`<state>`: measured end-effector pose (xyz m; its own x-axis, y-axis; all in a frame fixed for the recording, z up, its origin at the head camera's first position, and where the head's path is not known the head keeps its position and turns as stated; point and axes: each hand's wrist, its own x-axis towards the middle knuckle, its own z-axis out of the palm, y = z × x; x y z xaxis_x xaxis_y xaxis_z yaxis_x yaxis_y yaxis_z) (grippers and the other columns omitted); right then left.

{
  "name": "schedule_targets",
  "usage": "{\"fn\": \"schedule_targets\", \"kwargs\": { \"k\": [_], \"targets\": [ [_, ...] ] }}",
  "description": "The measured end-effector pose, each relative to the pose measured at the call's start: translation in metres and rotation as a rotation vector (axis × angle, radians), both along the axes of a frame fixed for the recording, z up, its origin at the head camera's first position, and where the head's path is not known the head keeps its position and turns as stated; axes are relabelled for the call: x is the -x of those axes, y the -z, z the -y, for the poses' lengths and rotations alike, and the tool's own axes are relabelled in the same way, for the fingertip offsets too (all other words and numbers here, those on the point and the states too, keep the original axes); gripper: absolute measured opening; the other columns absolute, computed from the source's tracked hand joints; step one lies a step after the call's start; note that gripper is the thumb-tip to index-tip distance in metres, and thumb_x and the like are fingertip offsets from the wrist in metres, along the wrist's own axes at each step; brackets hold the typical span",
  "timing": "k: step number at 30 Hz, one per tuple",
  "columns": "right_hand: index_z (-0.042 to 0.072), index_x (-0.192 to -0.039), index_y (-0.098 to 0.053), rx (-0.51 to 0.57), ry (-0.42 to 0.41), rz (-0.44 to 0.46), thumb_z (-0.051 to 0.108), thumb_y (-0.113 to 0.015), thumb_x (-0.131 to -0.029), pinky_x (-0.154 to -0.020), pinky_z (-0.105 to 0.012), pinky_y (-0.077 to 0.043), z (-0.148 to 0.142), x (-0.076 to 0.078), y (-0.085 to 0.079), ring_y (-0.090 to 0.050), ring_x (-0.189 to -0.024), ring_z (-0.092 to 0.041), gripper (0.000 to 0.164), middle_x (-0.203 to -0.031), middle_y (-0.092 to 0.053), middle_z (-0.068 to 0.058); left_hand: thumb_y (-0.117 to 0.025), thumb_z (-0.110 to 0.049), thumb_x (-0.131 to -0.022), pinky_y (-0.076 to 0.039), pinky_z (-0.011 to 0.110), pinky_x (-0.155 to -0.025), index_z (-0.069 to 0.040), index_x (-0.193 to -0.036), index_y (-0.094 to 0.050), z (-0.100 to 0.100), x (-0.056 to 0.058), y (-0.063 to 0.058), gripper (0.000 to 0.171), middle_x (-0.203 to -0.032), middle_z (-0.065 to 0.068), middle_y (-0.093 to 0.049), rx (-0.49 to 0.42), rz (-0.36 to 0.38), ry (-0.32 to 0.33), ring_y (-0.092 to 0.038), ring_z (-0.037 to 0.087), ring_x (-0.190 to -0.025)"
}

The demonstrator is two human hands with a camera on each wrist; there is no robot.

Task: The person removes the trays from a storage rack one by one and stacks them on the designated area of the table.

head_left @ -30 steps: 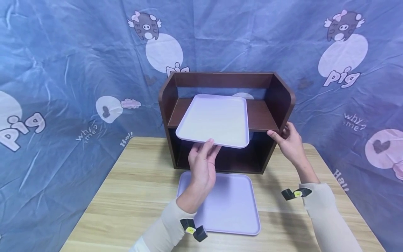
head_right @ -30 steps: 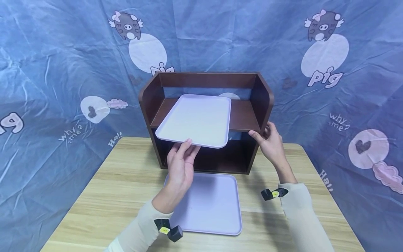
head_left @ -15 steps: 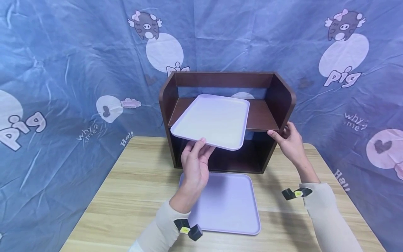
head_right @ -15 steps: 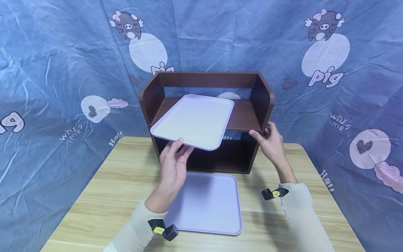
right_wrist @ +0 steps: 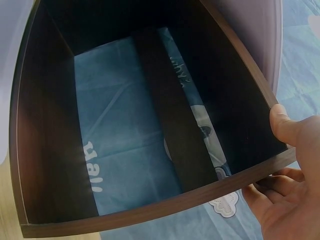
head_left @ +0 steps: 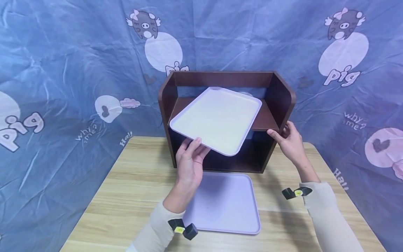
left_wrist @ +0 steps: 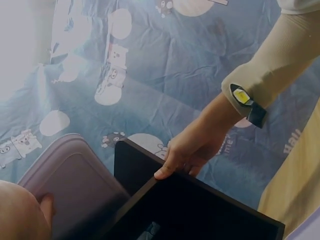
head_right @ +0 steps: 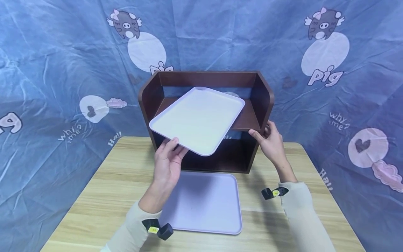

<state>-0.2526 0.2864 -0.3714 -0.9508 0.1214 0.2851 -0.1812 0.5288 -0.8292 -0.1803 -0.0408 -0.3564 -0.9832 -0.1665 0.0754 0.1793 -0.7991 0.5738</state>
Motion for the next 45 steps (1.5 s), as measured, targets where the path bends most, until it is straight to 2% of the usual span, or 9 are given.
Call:
{"fn": "schedule_targets", "kwargs": {
  "k": [4,7,10,14,16,18,32,41,45],
  "targets": [
    [0.004,-0.158,-0.037,-0.008,0.001,-0.007,0.042,-0.074,-0.101,-0.087,-0.001,-0.046,0.000,0.000,-0.001,-0.055,-0.143,-0.041,0.078,-0.155,-0.057,-0.024,-0.063,0.001,-0.097,-0.068,0.034,-0.083,-0.003,-0.107,-0.066,0.004,-0.001,-0.002,0.011,-0.094,0.005,-0.075,0.007,0.003,0.010,-0.078,0.017,-0.082],
    [0.003,-0.157,-0.038,-0.013,0.000,-0.022,0.040,-0.074,-0.100,-0.086,-0.001,-0.046,0.001,0.000,-0.002,-0.061,-0.138,-0.030,0.077,-0.152,-0.059,-0.025,-0.062,0.001,-0.097,-0.068,0.032,-0.081,-0.004,-0.102,-0.068,0.006,-0.001,-0.003,0.009,-0.092,0.005,-0.075,0.009,0.005,0.013,-0.077,0.017,-0.081],
    [0.002,-0.156,-0.039,-0.019,0.002,-0.033,0.039,-0.075,-0.100,-0.085,0.000,-0.046,0.001,0.000,-0.003,-0.063,-0.133,-0.025,0.076,-0.151,-0.060,-0.026,-0.061,0.001,-0.098,-0.068,0.032,-0.077,-0.005,-0.097,-0.069,0.009,-0.001,-0.005,0.010,-0.090,0.004,-0.075,0.017,0.005,0.010,-0.077,0.016,-0.078],
    [0.001,-0.155,-0.039,-0.018,0.001,-0.041,0.039,-0.075,-0.100,-0.085,0.001,-0.045,0.002,0.000,-0.002,-0.065,-0.122,-0.007,0.075,-0.149,-0.060,-0.027,-0.060,0.000,-0.098,-0.068,0.032,-0.077,-0.005,-0.094,-0.068,0.012,-0.001,-0.006,0.011,-0.090,0.004,-0.075,0.031,0.005,0.016,-0.077,0.017,-0.078],
    [0.001,-0.155,-0.040,-0.015,-0.003,-0.047,0.038,-0.075,-0.100,-0.084,0.001,-0.045,0.002,0.000,-0.002,-0.060,-0.113,0.007,0.075,-0.148,-0.061,-0.028,-0.059,0.000,-0.098,-0.068,0.032,-0.076,-0.005,-0.094,-0.068,0.015,-0.001,-0.005,0.011,-0.090,0.004,-0.075,0.035,0.007,0.021,-0.077,0.017,-0.079],
    [0.000,-0.154,-0.040,-0.010,-0.007,-0.051,0.037,-0.075,-0.100,-0.084,0.001,-0.046,0.002,0.000,-0.001,-0.056,-0.107,0.014,0.074,-0.147,-0.061,-0.028,-0.059,0.000,-0.099,-0.068,0.032,-0.076,-0.005,-0.095,-0.068,0.016,0.000,-0.006,0.011,-0.090,0.004,-0.076,0.033,0.011,0.025,-0.077,0.018,-0.079],
    [0.001,-0.149,-0.043,-0.006,-0.012,-0.063,0.035,-0.076,-0.100,-0.083,-0.001,-0.048,0.000,0.001,0.001,-0.057,-0.100,0.019,0.069,-0.142,-0.064,-0.030,-0.059,-0.004,-0.099,-0.068,0.031,-0.079,-0.005,-0.100,-0.075,0.032,0.002,-0.005,0.016,-0.093,0.005,-0.080,0.070,0.051,0.044,-0.078,0.017,-0.083],
    [0.010,-0.142,-0.048,0.005,-0.006,-0.056,0.035,-0.078,-0.098,-0.084,-0.002,-0.049,0.000,0.003,0.001,-0.059,-0.101,0.018,0.059,-0.143,-0.064,-0.029,-0.056,-0.005,-0.099,-0.067,0.027,-0.078,-0.008,-0.095,-0.075,0.045,0.006,-0.008,0.019,-0.088,0.001,-0.080,0.105,0.067,0.040,-0.077,0.014,-0.081],
    [0.009,-0.141,-0.049,-0.005,0.003,-0.057,0.035,-0.079,-0.098,-0.083,-0.002,-0.049,-0.001,0.003,0.001,-0.059,-0.099,0.018,0.058,-0.137,-0.069,-0.022,-0.055,-0.004,-0.099,-0.066,0.025,-0.076,-0.009,-0.093,-0.073,0.049,0.007,-0.008,0.020,-0.087,0.001,-0.079,0.114,0.075,0.044,-0.076,0.014,-0.078]
  ]
}}
